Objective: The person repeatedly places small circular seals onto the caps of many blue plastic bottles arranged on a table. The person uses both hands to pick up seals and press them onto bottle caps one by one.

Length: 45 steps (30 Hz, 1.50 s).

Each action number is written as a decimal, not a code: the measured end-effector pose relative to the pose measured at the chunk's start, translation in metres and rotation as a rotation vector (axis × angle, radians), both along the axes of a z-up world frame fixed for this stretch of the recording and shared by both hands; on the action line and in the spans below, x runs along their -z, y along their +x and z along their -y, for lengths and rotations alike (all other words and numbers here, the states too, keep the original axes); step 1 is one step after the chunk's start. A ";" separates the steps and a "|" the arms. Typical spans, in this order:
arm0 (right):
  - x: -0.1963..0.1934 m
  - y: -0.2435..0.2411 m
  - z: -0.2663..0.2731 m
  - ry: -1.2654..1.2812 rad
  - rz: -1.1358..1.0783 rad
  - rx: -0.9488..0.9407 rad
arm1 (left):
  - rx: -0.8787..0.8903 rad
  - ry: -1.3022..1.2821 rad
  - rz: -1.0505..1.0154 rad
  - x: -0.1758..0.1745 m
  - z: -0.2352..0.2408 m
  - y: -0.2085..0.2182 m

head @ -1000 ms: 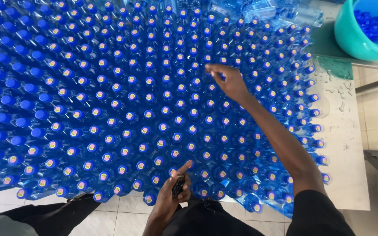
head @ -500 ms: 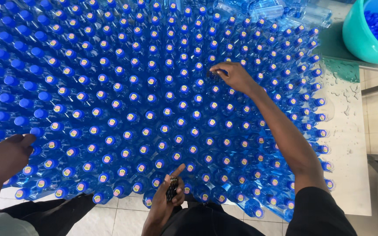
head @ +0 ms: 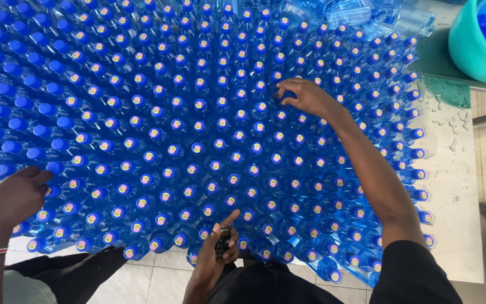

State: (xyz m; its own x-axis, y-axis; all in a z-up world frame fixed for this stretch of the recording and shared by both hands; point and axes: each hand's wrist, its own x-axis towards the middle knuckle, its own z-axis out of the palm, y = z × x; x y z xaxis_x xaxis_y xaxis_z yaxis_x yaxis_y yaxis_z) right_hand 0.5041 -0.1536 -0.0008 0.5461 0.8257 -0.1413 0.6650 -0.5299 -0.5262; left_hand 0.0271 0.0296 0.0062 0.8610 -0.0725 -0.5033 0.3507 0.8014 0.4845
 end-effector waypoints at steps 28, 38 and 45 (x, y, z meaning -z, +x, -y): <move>-0.016 -0.018 -0.024 0.194 0.012 -0.060 | -0.037 0.062 -0.012 0.002 -0.011 -0.015; -0.105 -0.159 -0.053 0.264 -0.588 0.139 | -0.124 0.228 0.163 -0.001 -0.013 -0.001; -0.104 -0.255 -0.054 0.073 -0.633 -0.046 | -0.088 0.539 0.200 -0.025 -0.005 0.025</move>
